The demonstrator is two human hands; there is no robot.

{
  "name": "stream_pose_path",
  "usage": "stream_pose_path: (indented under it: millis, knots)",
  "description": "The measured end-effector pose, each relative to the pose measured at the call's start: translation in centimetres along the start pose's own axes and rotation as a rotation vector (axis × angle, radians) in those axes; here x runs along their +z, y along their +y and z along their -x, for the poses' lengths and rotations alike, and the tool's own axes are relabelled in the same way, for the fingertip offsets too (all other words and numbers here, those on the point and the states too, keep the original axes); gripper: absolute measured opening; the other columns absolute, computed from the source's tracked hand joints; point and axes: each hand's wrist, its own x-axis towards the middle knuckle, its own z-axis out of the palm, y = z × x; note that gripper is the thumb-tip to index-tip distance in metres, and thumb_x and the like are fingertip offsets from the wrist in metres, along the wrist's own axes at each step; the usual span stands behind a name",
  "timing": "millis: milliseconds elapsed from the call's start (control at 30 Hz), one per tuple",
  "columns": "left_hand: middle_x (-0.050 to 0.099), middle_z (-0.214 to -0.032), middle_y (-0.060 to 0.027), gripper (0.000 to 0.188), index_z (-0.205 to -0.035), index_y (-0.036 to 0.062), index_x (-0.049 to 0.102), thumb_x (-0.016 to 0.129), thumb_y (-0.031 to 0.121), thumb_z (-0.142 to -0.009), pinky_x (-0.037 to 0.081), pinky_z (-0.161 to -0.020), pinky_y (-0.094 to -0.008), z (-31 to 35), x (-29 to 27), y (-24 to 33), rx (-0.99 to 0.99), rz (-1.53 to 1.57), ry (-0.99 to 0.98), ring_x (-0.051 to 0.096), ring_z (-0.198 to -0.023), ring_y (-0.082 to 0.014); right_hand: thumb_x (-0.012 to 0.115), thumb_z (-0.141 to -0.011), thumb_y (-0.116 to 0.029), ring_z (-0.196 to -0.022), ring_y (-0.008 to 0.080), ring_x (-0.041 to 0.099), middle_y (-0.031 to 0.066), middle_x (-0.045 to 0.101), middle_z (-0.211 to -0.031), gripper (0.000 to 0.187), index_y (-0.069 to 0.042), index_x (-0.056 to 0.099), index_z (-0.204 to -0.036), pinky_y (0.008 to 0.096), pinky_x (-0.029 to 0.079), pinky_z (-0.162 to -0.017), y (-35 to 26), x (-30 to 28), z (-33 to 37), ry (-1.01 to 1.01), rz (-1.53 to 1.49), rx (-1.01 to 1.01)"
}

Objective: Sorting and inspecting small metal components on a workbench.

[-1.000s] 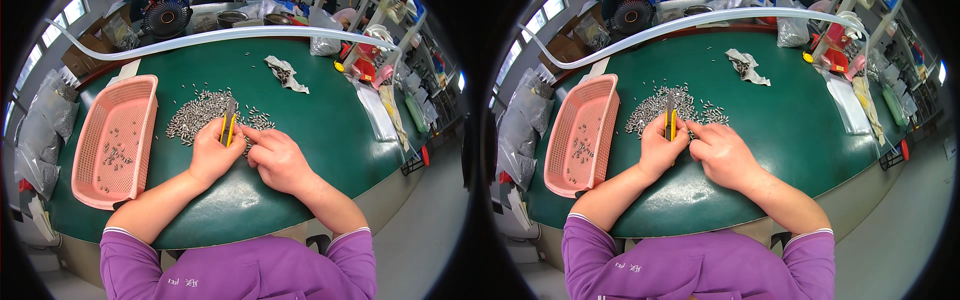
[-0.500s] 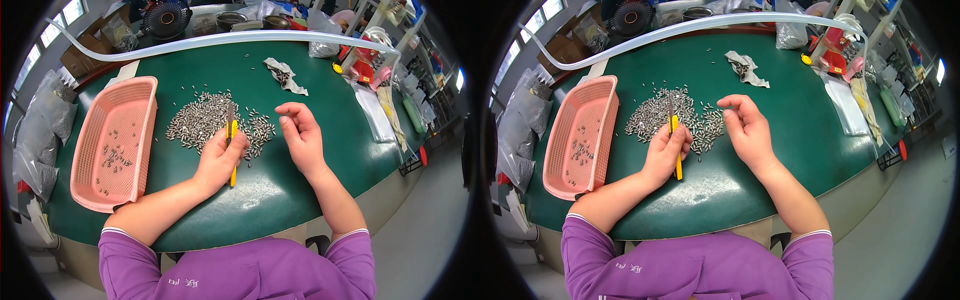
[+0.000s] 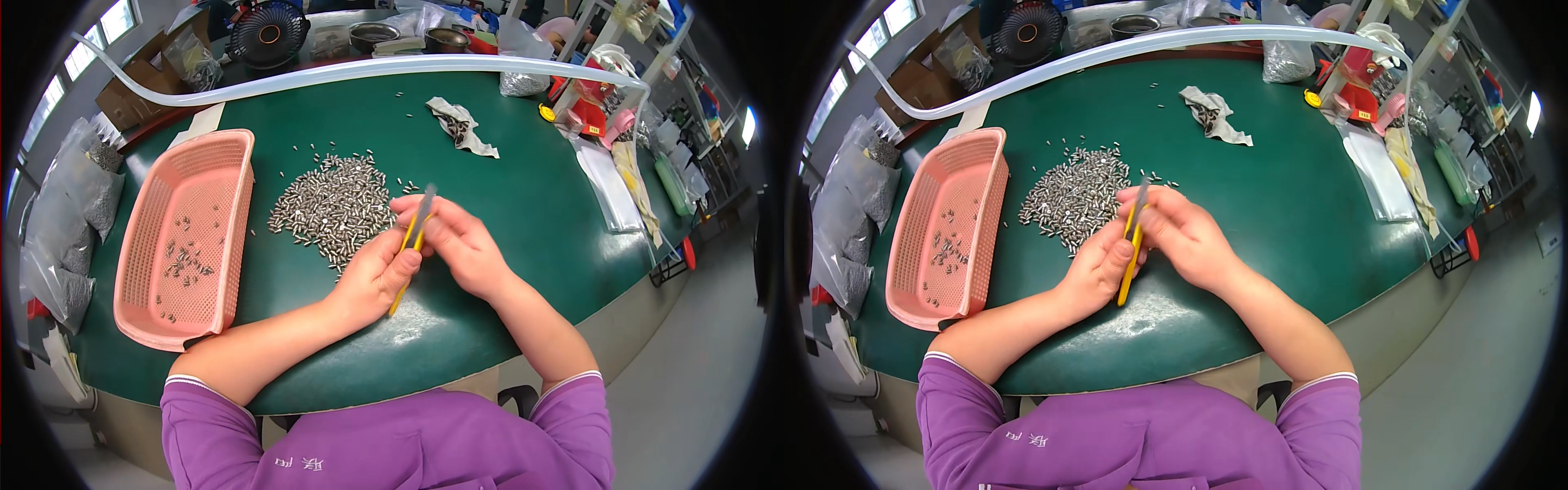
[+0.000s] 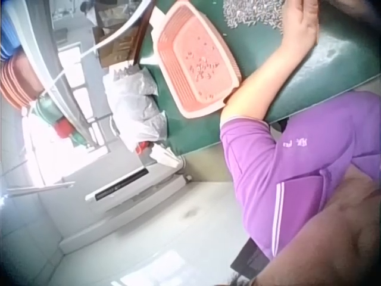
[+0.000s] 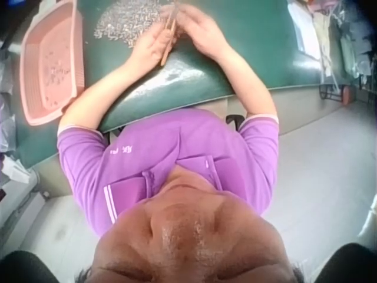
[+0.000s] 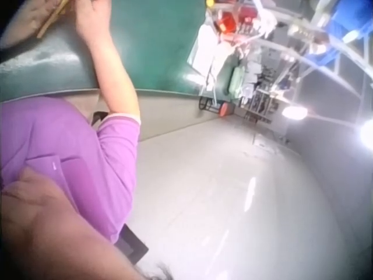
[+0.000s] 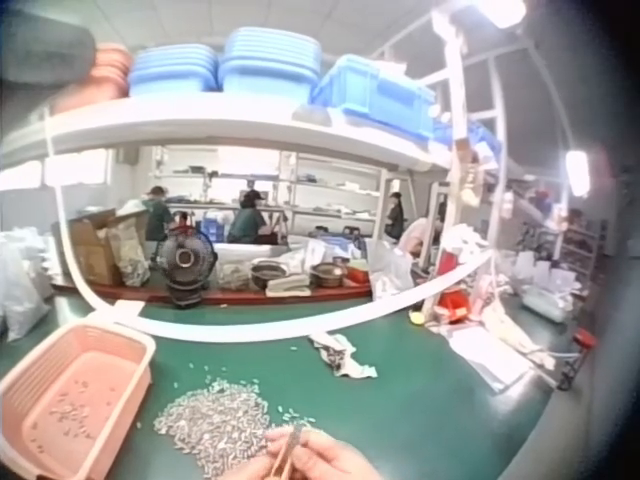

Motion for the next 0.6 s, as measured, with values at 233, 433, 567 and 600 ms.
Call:
stream_pose_path:
  millis: [233, 433, 567, 600]
  knots:
    - [0.047, -0.075, 0.0029, 0.016, -0.102, 0.0048, 0.054, 0.045, 0.017, -0.094, 0.036, -0.056, -0.0186, 0.2, 0.5, 1.0, -0.247, 0.300, -0.012, 0.041, -0.063, -0.0037, 0.033, -0.099, -0.029, -0.061, 0.0090, 0.037, 0.0024, 0.045, -0.078, 0.037, -0.001, 0.044, -0.121, 0.0244, 0.037, -0.054, -0.9, -8.0, -1.3, 0.625, -0.549, 0.054]
    - [0.047, -0.072, 0.0012, 0.015, -0.098, 0.0039, 0.054, 0.044, 0.015, -0.095, 0.036, -0.055, -0.0191, 0.5, 0.8, 0.6, -0.286, 0.328, -0.083, 0.040, -0.060, -0.0050, 0.047, -0.096, -0.024, -0.067, 0.0068, 0.046, 0.0010, 0.050, -0.080, 0.039, -0.001, 0.046, -0.126, 0.0200, 0.040, -0.058, 2.2, -10.1, -1.9, 0.586, -0.089, 0.301]
    - [0.048, -0.073, 0.0034, 0.013, -0.097, 0.0047, 0.056, 0.047, 0.014, -0.094, 0.038, -0.058, -0.0187, 0.8, 0.8, 0.6, -0.232, 0.233, -0.120, 0.044, -0.065, -0.0032, 0.045, -0.096, -0.028, -0.066, 0.0091, 0.055, 0.0056, 0.057, -0.075, 0.041, -0.006, 0.044, -0.130, 0.0242, 0.045, -0.063, 2.9, -9.6, -1.7, 0.530, 0.387, 0.317]
    - [0.048, -0.073, 0.0034, 0.013, -0.097, 0.0047, 0.056, 0.047, 0.014, -0.094, 0.038, -0.058, -0.0187, 0.9, 0.9, 0.6, -0.234, 0.233, -0.120, 0.044, -0.065, -0.0032, 0.043, -0.096, -0.029, -0.064, 0.0091, 0.055, 0.0061, 0.057, -0.072, 0.041, -0.007, 0.043, -0.130, 0.0259, 0.046, -0.063, 3.0, -9.7, -1.7, 0.487, 0.662, 0.327]
